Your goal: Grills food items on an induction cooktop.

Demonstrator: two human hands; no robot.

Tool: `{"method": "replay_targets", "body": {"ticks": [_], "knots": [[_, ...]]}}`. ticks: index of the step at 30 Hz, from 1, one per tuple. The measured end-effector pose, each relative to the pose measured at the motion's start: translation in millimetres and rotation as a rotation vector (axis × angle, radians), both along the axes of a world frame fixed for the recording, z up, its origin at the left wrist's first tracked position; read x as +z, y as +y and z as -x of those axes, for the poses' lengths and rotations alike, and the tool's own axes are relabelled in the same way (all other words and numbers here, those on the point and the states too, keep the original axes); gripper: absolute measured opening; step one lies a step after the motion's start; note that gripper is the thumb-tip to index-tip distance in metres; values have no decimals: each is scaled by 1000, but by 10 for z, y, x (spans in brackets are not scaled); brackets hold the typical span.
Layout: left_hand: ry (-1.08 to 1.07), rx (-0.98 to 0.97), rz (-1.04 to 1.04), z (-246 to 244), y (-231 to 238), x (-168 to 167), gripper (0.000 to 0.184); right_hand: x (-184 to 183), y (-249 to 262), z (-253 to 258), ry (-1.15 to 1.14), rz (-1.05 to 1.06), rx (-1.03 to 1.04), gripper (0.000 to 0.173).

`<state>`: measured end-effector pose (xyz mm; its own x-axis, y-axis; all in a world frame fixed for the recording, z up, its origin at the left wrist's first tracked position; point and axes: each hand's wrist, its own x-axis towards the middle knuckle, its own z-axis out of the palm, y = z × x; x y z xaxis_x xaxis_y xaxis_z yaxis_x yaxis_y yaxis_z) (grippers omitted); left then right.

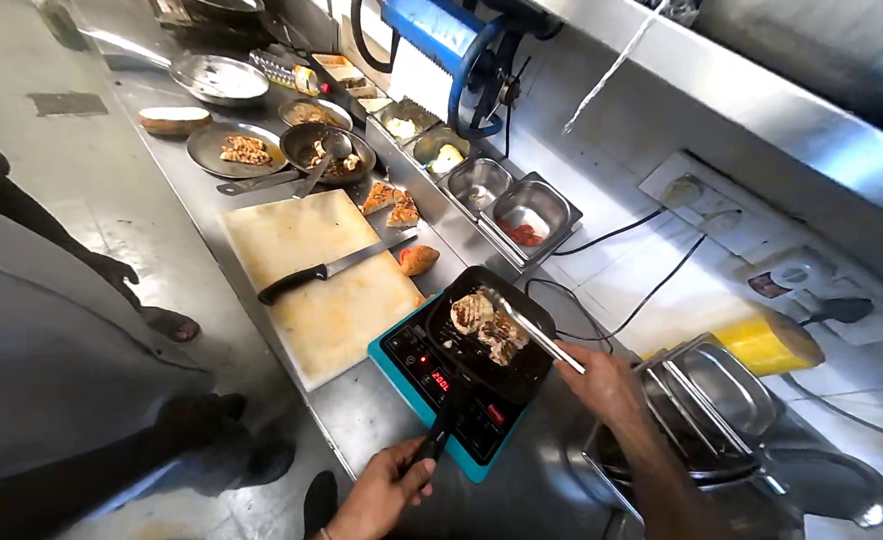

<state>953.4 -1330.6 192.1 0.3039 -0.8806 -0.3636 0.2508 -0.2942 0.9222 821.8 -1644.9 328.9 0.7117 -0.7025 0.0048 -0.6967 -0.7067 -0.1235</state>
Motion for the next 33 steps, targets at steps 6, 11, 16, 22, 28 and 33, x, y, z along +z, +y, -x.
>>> {"method": "replay_targets", "body": {"ticks": [6, 11, 16, 22, 28, 33], "knots": [[5, 5, 2, 23, 25, 2, 44, 92, -548, 621, 6, 107, -348, 32], [-56, 14, 5, 7, 14, 9, 42, 172, -507, 943, -27, 128, -400, 33], [-75, 39, 8, 17, 18, -8, 41, 92, -171, 971, -89, -12, -238, 40], [-58, 42, -7, 14, 17, 37, 40, -92, 138, 397, 55, -90, -68, 36], [-53, 43, 13, 8, 26, 15, 42, -35, 135, 296, 230, -176, -94, 36], [-41, 53, 17, 13, 32, 12, 40, -178, 161, 380, 183, -204, -110, 36]]}}
